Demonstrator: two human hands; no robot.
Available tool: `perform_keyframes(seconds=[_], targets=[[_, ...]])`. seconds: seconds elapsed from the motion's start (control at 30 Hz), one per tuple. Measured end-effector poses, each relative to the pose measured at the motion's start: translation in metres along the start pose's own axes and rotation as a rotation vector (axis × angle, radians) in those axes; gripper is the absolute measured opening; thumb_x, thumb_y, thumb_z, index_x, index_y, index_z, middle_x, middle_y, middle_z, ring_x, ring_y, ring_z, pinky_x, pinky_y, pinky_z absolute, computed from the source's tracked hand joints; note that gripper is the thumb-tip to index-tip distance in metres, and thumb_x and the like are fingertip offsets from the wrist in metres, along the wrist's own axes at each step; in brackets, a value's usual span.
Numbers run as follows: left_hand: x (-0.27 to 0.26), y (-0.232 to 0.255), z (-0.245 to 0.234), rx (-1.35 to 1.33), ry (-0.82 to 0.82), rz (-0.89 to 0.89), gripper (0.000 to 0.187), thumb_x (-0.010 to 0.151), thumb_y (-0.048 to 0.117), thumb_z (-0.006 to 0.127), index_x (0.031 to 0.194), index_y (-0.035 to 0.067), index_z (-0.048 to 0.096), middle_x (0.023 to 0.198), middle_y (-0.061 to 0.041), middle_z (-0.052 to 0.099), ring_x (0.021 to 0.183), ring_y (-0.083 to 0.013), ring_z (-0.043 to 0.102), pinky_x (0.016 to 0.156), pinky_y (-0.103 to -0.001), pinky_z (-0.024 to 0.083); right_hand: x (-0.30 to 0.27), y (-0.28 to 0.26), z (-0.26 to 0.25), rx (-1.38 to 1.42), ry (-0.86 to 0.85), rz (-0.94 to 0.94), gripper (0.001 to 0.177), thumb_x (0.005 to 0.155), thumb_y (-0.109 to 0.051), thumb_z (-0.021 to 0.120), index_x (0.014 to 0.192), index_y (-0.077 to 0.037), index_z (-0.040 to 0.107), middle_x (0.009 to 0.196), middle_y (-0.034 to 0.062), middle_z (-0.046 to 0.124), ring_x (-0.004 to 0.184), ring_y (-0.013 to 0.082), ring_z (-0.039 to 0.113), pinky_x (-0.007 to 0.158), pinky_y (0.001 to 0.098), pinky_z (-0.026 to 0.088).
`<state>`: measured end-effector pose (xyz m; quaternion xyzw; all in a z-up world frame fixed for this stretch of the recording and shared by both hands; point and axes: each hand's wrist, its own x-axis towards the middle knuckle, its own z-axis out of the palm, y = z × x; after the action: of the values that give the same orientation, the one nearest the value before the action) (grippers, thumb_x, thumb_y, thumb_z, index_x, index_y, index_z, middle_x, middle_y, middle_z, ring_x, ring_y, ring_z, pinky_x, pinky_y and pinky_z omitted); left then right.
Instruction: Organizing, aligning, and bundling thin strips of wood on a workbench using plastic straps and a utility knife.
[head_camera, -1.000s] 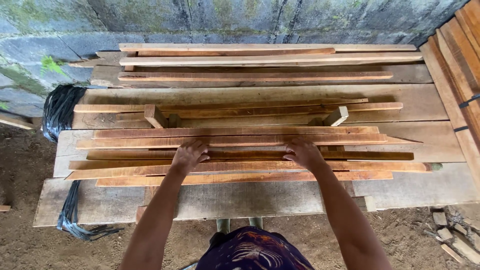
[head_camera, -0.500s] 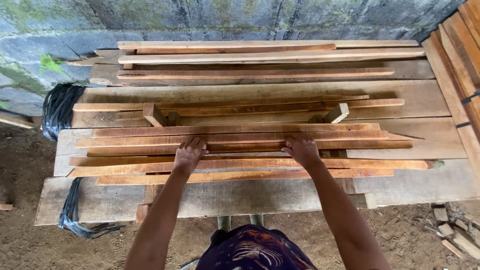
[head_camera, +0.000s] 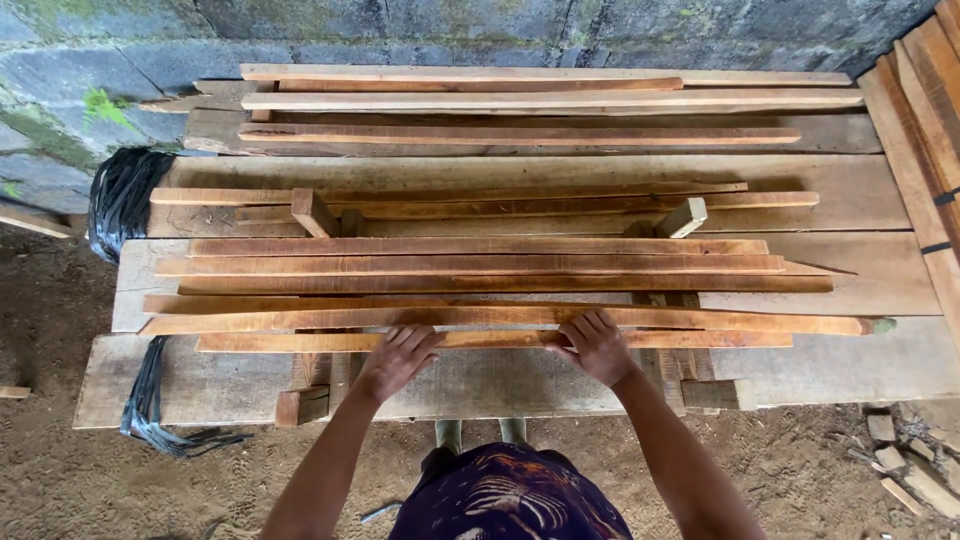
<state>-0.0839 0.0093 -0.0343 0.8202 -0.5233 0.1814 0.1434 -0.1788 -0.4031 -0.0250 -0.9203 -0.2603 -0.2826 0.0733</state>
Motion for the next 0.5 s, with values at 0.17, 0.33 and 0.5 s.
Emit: perform_keyframes(seconds=[0.17,0.33,0.5], targets=[[0.011,0.017,-0.026,0.251,0.019,-0.145,0.059,0.077,0.035,0.082,0.131,0.023,0.062,0.115,0.001,0.062,0.109,-0.0157,0.062,0.094,-0.035,0.049,0.000,-0.003,-0.010,-0.073,-0.027,-0.044,0.039,0.092,-0.051,0.067,0.097,-0.012,0.071,0.087,0.0058,0.057,0.081,0.0264,0.060,0.078,0.0415,0.048],[0.012,0.017,-0.037,0.275,0.067,-0.191,0.044,0.082,0.037,0.078,0.122,0.024,0.065,0.106,0.002,0.064,0.096,-0.0145,0.066,0.085,-0.033,0.053,-0.024,0.005,0.009,-0.061,-0.049,-0.053,0.034,0.086,-0.042,0.073,0.100,-0.011,0.069,0.091,0.0058,0.057,0.085,0.0270,0.061,0.083,0.0424,0.050],[-0.013,-0.002,-0.019,0.291,0.059,-0.199,0.040,0.090,0.048,0.071,0.120,0.023,0.064,0.104,-0.001,0.068,0.097,-0.0155,0.067,0.092,-0.034,0.051,-0.021,0.008,-0.008,-0.031,-0.087,-0.049,0.036,0.090,-0.042,0.070,0.106,-0.010,0.070,0.094,0.0088,0.060,0.087,0.0278,0.066,0.083,0.0425,0.053]])
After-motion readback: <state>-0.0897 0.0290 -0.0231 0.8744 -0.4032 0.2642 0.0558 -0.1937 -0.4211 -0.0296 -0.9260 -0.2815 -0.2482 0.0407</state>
